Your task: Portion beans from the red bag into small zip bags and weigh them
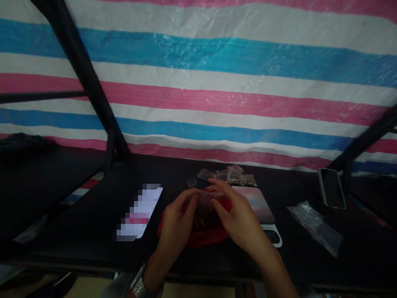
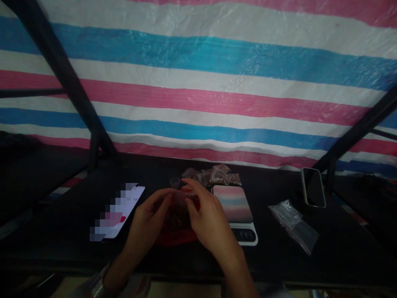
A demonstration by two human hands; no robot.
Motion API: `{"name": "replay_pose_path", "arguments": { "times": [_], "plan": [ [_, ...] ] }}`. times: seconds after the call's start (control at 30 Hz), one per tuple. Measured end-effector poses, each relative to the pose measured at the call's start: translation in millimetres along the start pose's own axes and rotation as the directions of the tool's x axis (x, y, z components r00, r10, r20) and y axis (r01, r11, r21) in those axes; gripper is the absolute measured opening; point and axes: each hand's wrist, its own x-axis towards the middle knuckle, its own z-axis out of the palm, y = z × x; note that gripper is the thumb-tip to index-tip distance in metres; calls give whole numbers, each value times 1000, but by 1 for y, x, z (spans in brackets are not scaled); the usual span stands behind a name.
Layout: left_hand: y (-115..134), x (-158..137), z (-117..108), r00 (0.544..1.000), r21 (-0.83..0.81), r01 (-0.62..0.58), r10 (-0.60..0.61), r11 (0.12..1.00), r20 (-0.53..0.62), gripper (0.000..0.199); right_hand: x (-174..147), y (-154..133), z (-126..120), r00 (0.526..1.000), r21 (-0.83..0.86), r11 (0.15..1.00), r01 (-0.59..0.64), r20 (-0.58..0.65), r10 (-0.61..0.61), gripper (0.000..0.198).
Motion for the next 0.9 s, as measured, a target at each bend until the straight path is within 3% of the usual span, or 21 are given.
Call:
{"name": "replay_pose_path", "arguments": {
  "times": [0.2,0.37,0.57,0.63,0.73,0.83,0.9],
  "plan": [
    [4,-6,-2,999,-91,-3,0,996,-41,24,4,6,-2,989,-13,1000,10,-149,-12,36],
    [-3,-8,-1,999,-4,-39,39,999,10,27,4,7,-2,982,31,999,-15,-188,21,28],
    [-5,-10,-1,994,70,-106,104,992,28,25,1,1,3,990,58,997,-49,-127,56,31],
    [-3,-11,-1,992,72,-122,123,990,-10,26,1,-1,-12,976,55,997,-47,-211,58,28],
    [0,-12,-2,980,143,-166,180,976,-87,27,-5,7,-68,884,25,994,-108,-454,107,41],
    [0,-14,-6,957,243,-233,267,942,-116,25,-27,36,-144,709,-50,947,-317,-675,202,56],
    [0,-15,-7,940,283,-281,322,917,-113,22,-48,63,-186,574,-116,839,-532,-778,256,55]
  ]
}}
